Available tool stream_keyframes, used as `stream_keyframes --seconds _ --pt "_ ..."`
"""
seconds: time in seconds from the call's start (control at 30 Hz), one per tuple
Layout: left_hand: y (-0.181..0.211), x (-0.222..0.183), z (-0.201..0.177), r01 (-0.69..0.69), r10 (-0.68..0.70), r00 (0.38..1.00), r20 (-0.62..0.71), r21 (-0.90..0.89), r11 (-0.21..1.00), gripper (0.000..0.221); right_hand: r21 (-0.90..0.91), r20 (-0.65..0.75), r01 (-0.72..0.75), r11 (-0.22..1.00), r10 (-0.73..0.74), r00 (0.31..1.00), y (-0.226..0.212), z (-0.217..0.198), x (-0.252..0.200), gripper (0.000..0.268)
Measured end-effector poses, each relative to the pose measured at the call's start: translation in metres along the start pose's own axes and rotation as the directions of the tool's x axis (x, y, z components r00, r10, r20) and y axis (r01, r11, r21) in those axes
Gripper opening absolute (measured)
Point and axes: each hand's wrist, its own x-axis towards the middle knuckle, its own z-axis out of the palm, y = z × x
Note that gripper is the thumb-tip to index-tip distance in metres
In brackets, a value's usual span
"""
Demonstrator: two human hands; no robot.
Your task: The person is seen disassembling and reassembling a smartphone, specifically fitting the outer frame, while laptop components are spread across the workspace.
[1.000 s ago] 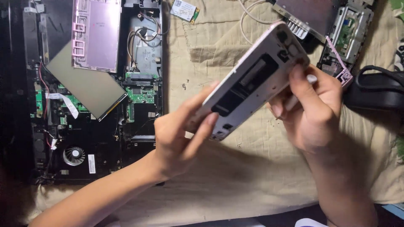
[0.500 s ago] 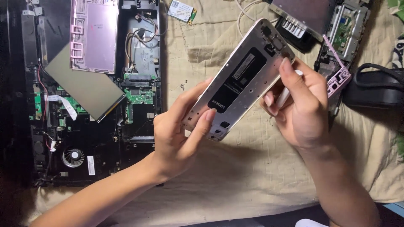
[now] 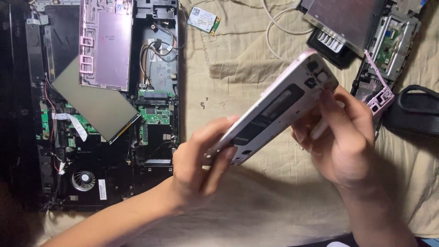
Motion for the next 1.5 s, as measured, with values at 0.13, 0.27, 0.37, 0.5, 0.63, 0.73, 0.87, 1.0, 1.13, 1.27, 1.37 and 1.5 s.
stream_keyframes --seconds 0.13,0.27,0.37,0.5,0.63,0.73,0.87,1.0,1.13,1.27,1.37,1.5 --pt "-0.005 0.0 0.002 -0.116 0.116 0.993 0.005 -0.028 0.993 0.034 -0.061 0.001 -0.083 0.995 0.083 0.997 0.001 0.0 0.004 0.037" --pt "-0.012 0.002 0.005 -0.299 0.302 0.953 -0.025 0.086 0.95 0.025 -0.826 0.263 0.185 0.532 0.074 0.962 0.001 -0.002 0.001 0.034" --pt "-0.008 0.005 -0.001 -0.332 0.329 0.943 0.044 0.133 0.934 0.024 -0.303 0.503 -0.08 0.949 0.231 0.833 0.013 -0.001 -0.003 0.062" --pt "0.001 0.011 -0.011 -0.376 0.366 0.924 0.111 0.086 0.923 0.022 -0.259 0.472 -0.08 0.963 0.198 0.859 0.006 -0.016 -0.006 0.058" --pt "0.003 0.013 -0.012 -0.425 0.418 0.902 0.112 0.049 0.904 0.018 -0.359 0.757 0.254 0.898 0.121 0.642 -0.015 -0.016 -0.008 0.055" --pt "0.002 0.012 -0.013 -0.425 0.419 0.903 0.095 0.054 0.904 0.016 -0.317 0.627 0.376 0.871 -0.106 0.772 -0.02 0.013 -0.029 0.058" --pt "0.0 0.013 -0.006 -0.367 0.368 0.93 0.022 -0.028 0.93 0.03 -0.423 0.548 0.737 0.527 -0.499 0.672 -0.007 0.037 -0.035 0.035" --pt "0.002 0.015 -0.005 -0.345 0.345 0.938 0.025 -0.025 0.938 0.026 -0.546 0.454 0.74 0.393 -0.603 0.656 -0.002 0.05 -0.042 0.025" --pt "-0.001 0.014 -0.002 -0.34 0.34 0.94 -0.017 -0.029 0.94 0.025 -0.509 0.522 0.783 0.357 -0.595 0.611 -0.005 0.043 -0.039 0.025" --pt "-0.002 0.01 -0.006 -0.334 0.337 0.941 -0.023 0.092 0.938 0.032 -0.474 0.553 0.817 0.329 -0.61 0.567 -0.003 0.041 -0.035 0.025" --pt "-0.004 0.007 -0.005 -0.392 0.41 0.91 -0.064 0.192 0.9 0.031 -0.494 0.562 0.808 0.321 -0.592 0.578 -0.003 0.038 -0.035 0.027" --pt "0.02 0.012 0.048 -0.245 0.309 0.711 -0.632 0.19 0.951 0.01 -0.477 0.554 0.818 0.321 -0.613 0.564 0.001 0.038 -0.033 0.03"
